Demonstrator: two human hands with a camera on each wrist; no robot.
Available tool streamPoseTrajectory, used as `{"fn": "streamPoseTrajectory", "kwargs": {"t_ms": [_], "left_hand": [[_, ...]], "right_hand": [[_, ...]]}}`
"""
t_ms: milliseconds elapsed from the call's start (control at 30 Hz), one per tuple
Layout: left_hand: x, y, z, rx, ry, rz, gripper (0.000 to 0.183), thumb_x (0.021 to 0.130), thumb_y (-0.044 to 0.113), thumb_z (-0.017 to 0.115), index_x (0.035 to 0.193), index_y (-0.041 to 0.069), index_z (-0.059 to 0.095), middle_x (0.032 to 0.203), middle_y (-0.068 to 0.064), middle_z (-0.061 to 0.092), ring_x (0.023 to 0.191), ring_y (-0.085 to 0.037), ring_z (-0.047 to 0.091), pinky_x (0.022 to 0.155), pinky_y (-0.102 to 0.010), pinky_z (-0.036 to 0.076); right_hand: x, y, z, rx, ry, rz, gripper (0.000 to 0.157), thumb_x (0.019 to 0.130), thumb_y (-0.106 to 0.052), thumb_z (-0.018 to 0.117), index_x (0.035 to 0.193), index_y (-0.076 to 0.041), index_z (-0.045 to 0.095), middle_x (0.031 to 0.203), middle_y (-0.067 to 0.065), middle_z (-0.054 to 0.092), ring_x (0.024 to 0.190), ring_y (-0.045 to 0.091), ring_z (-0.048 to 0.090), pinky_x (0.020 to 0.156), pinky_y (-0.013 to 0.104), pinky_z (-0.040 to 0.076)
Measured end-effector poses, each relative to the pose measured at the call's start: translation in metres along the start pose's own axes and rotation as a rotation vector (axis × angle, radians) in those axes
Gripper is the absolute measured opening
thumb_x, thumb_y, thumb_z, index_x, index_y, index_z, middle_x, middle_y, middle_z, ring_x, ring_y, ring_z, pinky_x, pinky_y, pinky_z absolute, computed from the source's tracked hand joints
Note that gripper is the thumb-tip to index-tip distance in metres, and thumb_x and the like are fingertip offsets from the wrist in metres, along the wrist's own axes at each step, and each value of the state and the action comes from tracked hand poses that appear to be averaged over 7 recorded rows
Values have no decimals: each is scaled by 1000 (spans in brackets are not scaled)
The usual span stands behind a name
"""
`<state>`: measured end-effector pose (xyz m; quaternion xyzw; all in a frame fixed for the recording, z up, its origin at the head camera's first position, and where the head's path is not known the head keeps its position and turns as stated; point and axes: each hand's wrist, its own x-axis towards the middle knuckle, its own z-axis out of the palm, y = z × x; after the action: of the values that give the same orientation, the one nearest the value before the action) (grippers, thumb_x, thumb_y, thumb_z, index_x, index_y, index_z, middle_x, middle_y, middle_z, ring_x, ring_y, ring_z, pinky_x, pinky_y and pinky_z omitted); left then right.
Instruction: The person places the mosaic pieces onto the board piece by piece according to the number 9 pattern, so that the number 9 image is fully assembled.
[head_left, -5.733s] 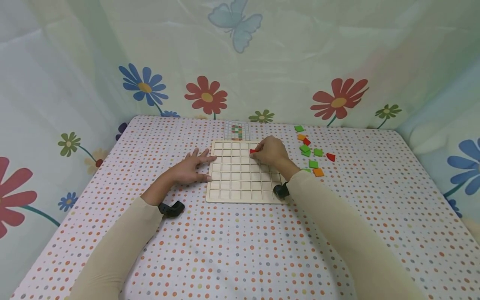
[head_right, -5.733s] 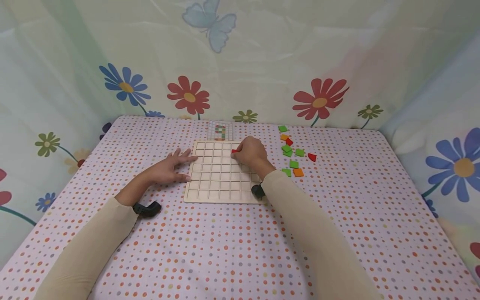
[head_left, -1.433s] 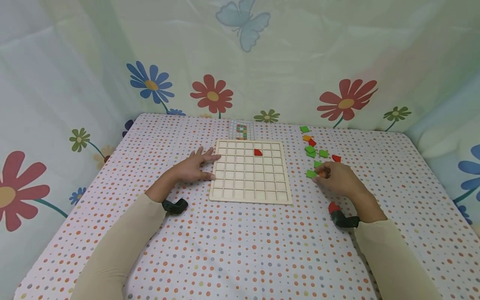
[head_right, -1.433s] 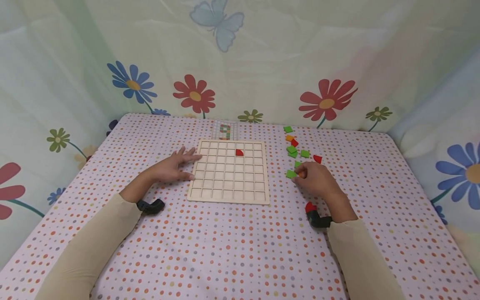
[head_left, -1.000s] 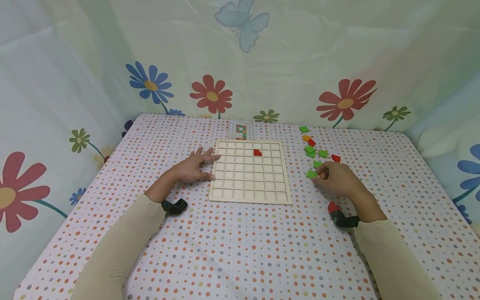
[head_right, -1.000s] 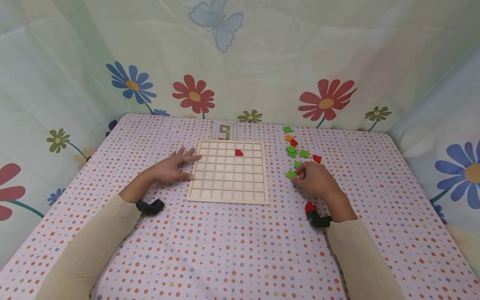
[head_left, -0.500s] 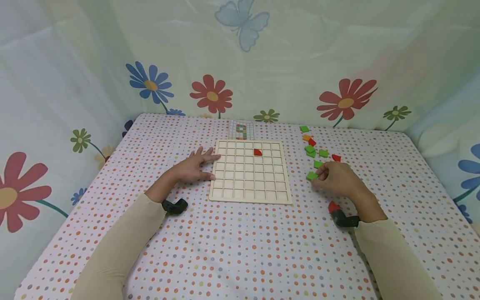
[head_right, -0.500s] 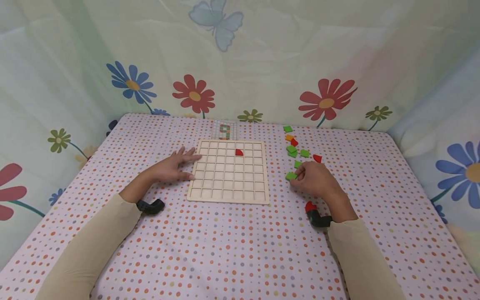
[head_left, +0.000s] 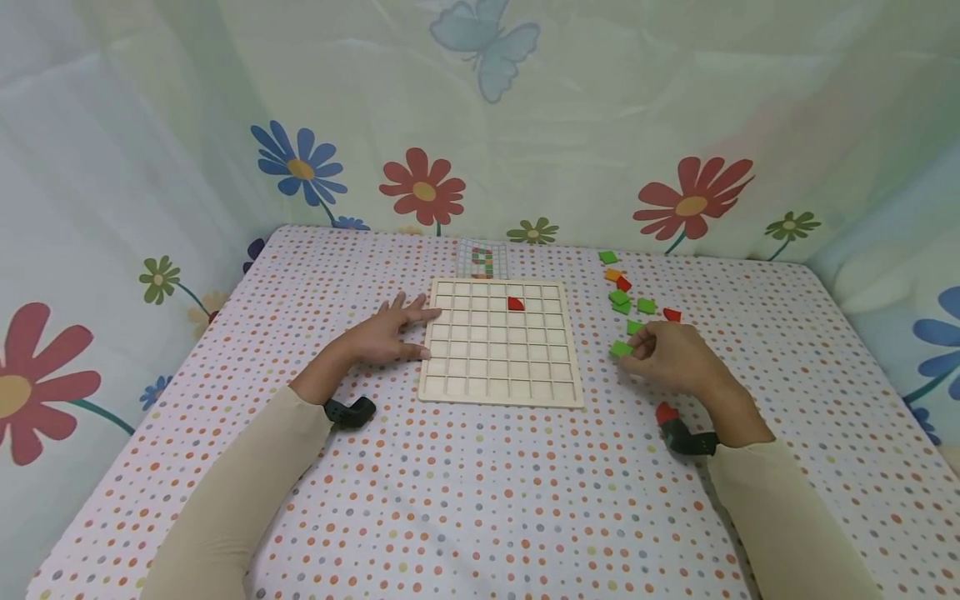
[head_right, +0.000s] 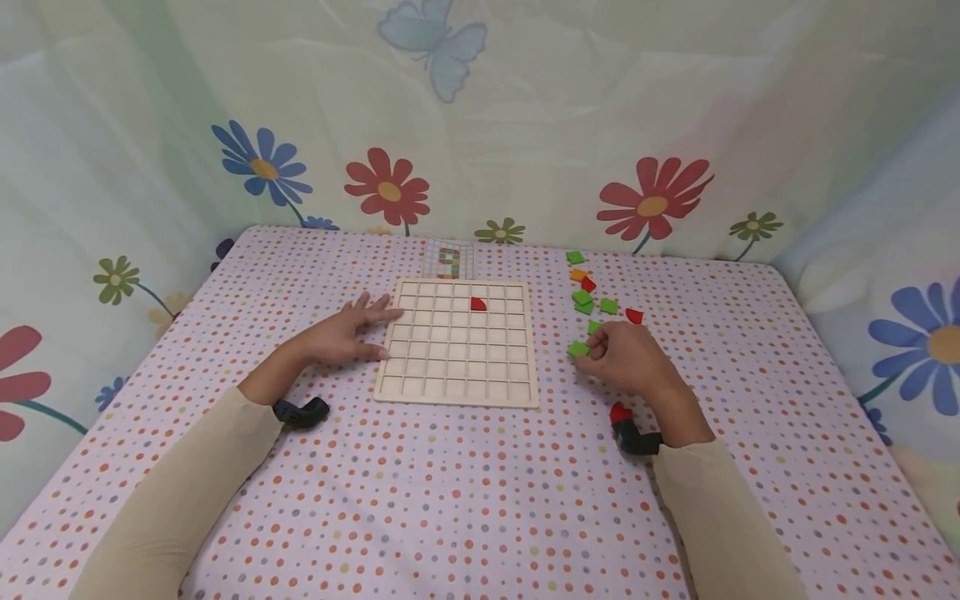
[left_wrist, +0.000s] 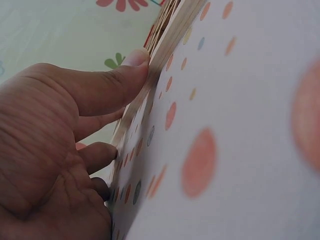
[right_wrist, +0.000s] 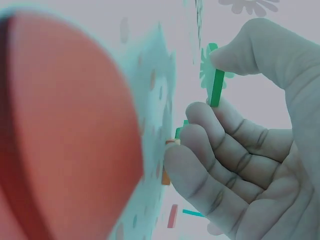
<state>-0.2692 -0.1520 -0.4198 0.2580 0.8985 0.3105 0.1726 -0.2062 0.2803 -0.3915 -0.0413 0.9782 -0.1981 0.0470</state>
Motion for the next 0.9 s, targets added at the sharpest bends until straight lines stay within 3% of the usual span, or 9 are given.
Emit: {"fn": "streamPoseTrajectory", "kwargs": {"t_ms": [300,600,900], "left_hand": [[1,-1,0,14,8,-4,75,89,32,73,154,20,37,166,-10,8,152,-37,-12,122,-56,-8],[1,-2,0,14,12,-3,74,90,32,72,154,20,37,166,-10,9,153,-36,-12,122,-55,-9],[0,0,0,1,5,-7,74,90,30,73,154,19,37,166,-10,9,153,-36,-13,122,-55,-9]], "right_hand": [[-4,-11,-3,34,-18,-38,34,81,-24,74,100,3,67,89,13,69,78,21,61,64,28,50],[-8,-33,0,62,-21,-165,27,80,-19,76,96,0,67,84,8,67,76,17,59,67,29,50],[5,-50,9,74,11,-271,23,80,-18,77,93,-3,66,78,4,63,72,16,55,62,25,46]]}}
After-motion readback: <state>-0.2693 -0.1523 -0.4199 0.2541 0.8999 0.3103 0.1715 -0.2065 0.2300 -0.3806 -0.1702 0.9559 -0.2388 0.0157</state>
